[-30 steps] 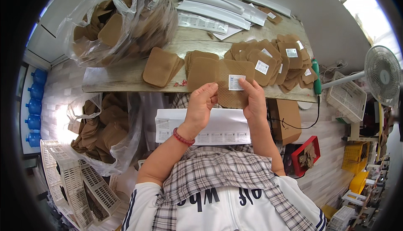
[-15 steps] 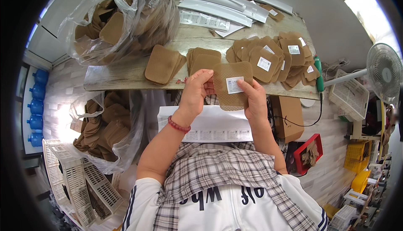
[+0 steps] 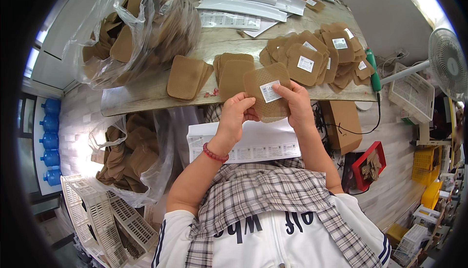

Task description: The person takes brown textured pads from a plastic bag, peels labels from a sheet, and sticks them onto the pads. The labeled pads are stacked on the table.

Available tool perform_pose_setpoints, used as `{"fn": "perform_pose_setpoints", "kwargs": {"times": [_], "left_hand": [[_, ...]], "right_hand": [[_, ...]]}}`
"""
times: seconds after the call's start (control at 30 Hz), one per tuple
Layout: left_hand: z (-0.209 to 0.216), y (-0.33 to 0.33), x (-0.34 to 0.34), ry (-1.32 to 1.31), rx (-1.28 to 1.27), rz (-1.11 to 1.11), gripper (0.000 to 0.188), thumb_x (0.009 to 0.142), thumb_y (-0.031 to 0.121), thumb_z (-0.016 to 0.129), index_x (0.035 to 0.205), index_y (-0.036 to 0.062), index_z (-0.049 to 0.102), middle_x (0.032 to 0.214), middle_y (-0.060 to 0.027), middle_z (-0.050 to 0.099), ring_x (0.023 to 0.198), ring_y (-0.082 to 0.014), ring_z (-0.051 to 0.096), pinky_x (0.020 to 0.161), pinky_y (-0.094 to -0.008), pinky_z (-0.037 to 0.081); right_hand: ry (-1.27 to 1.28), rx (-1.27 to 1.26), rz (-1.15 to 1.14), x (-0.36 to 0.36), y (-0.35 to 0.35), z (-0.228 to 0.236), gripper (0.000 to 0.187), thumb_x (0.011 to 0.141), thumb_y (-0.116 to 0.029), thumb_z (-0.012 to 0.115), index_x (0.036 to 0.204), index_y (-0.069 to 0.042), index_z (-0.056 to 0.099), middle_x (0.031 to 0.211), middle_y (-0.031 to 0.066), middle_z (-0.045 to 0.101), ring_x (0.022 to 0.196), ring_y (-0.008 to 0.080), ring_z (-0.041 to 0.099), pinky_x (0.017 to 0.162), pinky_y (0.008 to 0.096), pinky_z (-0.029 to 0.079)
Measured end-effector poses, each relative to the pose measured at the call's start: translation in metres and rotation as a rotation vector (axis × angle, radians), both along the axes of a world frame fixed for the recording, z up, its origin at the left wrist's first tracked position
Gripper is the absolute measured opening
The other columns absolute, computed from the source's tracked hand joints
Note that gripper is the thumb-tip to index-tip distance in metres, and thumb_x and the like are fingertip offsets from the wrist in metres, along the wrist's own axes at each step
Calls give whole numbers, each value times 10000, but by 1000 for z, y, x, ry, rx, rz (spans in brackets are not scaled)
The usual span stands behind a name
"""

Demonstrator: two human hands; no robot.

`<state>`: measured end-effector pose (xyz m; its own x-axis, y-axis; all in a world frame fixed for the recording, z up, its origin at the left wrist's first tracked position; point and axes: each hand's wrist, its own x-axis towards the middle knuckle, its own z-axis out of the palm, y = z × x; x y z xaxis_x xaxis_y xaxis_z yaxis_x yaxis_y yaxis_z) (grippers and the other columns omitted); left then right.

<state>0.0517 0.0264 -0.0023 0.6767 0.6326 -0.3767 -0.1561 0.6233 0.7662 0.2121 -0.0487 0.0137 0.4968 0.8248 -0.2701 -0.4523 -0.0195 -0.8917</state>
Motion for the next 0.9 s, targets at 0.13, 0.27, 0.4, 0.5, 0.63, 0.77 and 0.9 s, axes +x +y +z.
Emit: {"fn": "perform_pose_setpoints", "kwargs": {"times": [0.13,0.27,0.4,0.5,0.63,0.77,0.9], "left_hand": [[-7,0,-1,23,40,-6,136,936,160,585,949,36,638,807,-61,693,662,-131,655,638,-274,548],[-9,1,-2,54,67,-12,129,936,153,595,959,35,640,813,-57,696,668,-131,658,649,-276,548],[-9,4,-4,58,74,-28,122,940,141,601,975,34,646,836,-53,700,688,-138,662,687,-288,550],[-7,6,-3,67,77,7,124,940,132,606,978,20,645,841,-61,696,689,-145,659,694,-284,548],[-11,9,-5,84,92,30,125,945,118,600,982,6,642,851,-71,691,688,-152,652,690,-280,541],[-12,9,-3,70,106,38,123,946,110,596,984,3,643,854,-70,693,700,-147,651,687,-280,537],[-11,6,-2,52,108,42,127,949,110,589,988,2,645,850,-75,696,705,-142,649,684,-276,534]], "right_hand": [[-11,7,32,7,0,-4,234,869,-104,715,1056,30,681,976,67,701,856,121,653,790,273,518],[-6,23,35,7,1,-4,221,866,-111,717,1030,35,692,946,55,699,825,102,636,766,257,506],[11,20,47,8,0,-7,231,883,-130,716,1043,34,689,944,54,697,832,102,634,770,255,504],[41,23,67,12,-3,-9,286,903,-137,708,1124,36,653,1020,69,695,897,116,655,807,263,523],[41,28,78,13,-12,-4,281,889,-113,723,1120,36,662,1005,59,693,877,104,637,816,254,501],[17,76,91,11,-15,-8,301,860,-61,737,1132,38,652,1017,62,692,898,102,638,832,252,502],[6,114,45,9,-13,-14,292,849,-41,740,1116,36,651,1012,62,691,894,100,635,825,245,503]]}}
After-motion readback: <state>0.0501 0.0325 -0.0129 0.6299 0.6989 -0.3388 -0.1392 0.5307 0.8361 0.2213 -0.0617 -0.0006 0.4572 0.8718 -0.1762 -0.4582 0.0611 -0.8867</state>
